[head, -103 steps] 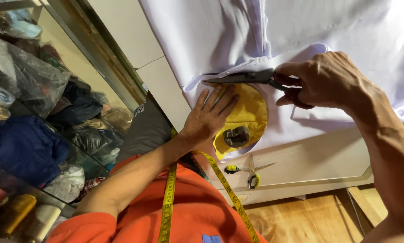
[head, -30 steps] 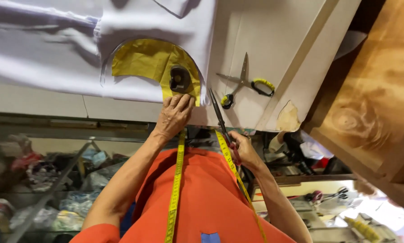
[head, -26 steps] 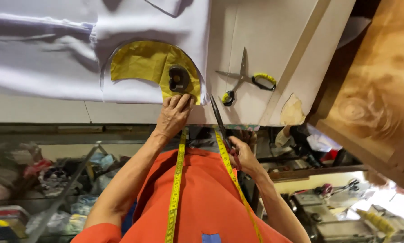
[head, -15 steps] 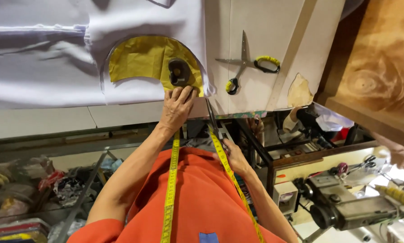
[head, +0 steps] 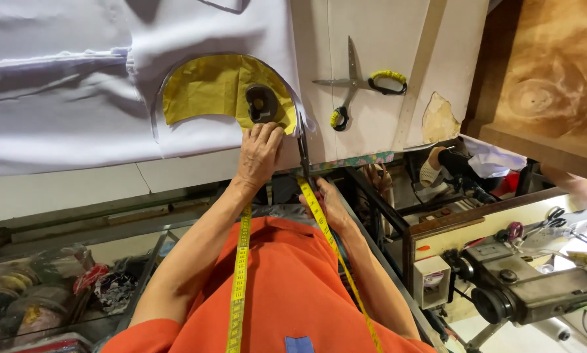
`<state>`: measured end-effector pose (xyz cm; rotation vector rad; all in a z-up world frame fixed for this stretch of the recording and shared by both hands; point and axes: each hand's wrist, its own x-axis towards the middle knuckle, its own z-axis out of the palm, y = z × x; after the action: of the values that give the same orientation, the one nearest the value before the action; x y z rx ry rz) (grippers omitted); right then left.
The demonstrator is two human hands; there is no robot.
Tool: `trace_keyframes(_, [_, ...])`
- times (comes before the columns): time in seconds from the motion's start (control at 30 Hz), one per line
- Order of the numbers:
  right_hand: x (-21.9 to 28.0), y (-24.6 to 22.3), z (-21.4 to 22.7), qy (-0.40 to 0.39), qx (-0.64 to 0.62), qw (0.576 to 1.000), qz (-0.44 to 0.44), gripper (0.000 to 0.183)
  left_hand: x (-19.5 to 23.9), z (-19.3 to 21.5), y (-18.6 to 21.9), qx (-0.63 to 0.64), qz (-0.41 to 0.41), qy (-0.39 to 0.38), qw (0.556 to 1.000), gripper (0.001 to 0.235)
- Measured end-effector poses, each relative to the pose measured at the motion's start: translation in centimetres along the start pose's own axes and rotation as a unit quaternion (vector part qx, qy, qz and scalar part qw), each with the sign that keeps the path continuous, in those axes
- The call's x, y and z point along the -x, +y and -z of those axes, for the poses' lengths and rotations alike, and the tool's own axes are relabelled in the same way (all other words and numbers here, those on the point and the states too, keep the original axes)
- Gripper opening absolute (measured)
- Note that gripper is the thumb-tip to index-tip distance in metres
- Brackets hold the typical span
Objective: A person uses scissors to cut a specific pattern piece out of yellow fabric on a cutting table.
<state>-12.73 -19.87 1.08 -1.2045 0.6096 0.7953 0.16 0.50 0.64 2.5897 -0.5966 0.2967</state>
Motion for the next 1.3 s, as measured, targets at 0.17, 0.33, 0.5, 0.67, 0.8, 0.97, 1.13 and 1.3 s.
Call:
trace_keyframes(0.17, [-0.3, -2.3, -0.7, 0.009, 0.018, 1.000, 0.023, 0.033, 0.5, 0.6, -0.2, 0.021, 0.001, 0.012, 1.000, 0.018])
trace_keyframes(0.33, [-0.8, -2.2, -0.7, 0.024, 0.053, 0.998, 0.037, 0.035, -2.0, 1.8, -1.7, -0.020, 0.078, 0.080, 0.994, 0.029])
trace_keyframes(0.5, [-2.4, 0.8, -0.2, 0.061, 0.075, 0.993, 0.066, 0.035, -3.5, -1.1, -3.5, -0.028, 0.082, 0.061, 0.994, 0.033])
trace_keyframes(0.67, [-2.3, 0.0, -1.2, 0.103, 0.076, 0.989, 0.071, 0.032, -5.2, -2.3, -4.3, -0.068, 0.061, 0.015, 0.996, 0.032])
trace_keyframes(0.8, [-0.6, -4.0, -3.2, 0.109, 0.142, 0.983, 0.044, 0.025, -5.4, -2.7, -4.8, -0.050, 0.060, -0.059, 0.995, 0.035])
trace_keyframes(0.97, [-0.2, -5.3, -3.6, 0.126, 0.130, 0.983, -0.014, 0.030, -6.0, -2.3, -4.8, -0.059, 0.064, -0.073, 0.994, 0.033])
trace_keyframes(1.13, [-0.5, -6.1, -3.9, 0.109, 0.130, 0.985, -0.010, 0.040, -6.5, -2.0, -4.5, -0.038, 0.070, -0.119, 0.990, 0.032])
trace_keyframes(1.3, [-0.8, -5.7, -3.3, 0.110, 0.181, 0.977, 0.016, 0.038, -5.1, -1.0, -3.8, 0.035, 0.079, -0.080, 0.993, 0.038])
